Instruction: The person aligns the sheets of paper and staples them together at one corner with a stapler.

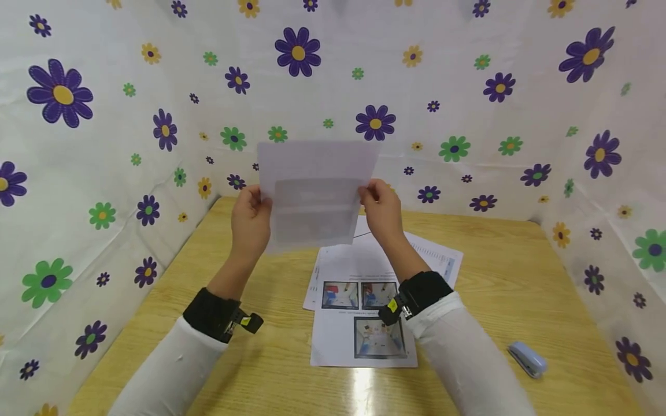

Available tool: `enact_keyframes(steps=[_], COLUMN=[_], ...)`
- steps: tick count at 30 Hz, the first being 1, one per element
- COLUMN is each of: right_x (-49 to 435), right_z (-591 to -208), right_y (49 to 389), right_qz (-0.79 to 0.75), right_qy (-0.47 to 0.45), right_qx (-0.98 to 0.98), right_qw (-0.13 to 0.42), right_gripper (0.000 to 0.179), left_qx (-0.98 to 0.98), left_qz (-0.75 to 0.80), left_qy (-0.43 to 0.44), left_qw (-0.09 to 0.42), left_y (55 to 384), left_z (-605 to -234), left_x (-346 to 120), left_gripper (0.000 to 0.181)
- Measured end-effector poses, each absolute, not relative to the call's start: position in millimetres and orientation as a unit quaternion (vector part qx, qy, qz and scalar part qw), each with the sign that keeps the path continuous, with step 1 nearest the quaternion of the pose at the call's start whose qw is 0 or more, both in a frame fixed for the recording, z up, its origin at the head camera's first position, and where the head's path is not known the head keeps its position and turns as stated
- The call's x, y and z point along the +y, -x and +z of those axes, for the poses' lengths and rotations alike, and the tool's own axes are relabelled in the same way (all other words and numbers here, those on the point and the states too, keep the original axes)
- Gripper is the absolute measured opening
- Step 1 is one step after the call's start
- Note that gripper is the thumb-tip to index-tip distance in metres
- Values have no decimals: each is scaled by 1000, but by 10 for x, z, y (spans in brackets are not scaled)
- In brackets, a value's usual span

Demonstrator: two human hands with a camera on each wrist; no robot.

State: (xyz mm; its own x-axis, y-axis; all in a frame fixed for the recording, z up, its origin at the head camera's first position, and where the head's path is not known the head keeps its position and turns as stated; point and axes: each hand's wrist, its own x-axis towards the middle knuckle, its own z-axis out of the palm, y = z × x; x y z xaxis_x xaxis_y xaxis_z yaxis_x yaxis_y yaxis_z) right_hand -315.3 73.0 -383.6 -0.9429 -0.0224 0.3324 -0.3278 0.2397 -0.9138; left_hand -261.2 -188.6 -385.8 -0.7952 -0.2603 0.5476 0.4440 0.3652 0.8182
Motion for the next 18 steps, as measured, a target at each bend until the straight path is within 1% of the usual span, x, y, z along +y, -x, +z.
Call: enact_keyframes(steps=[3, 11, 18], right_x=[844, 1083, 1288], right_z=[-3796, -3734, -3806], right_y=[3084, 2880, 2737], right_qz=[600, 571, 540], right_qy=[-101, -75, -68], right_qx=[-782, -804, -828], right_qw=[135, 146, 135], right_gripper=[27, 28, 29], left_qx=[-767, -779, -779], left_qz=[-570, -592, -615], left_qy=[65, 37, 10], left_qw=[288, 203, 125], left_y=[2567, 2427, 2387], left_z=[-3809, -3730, -3755], left_x=[-1817, -1669, -1599], left_gripper=[17, 24, 31])
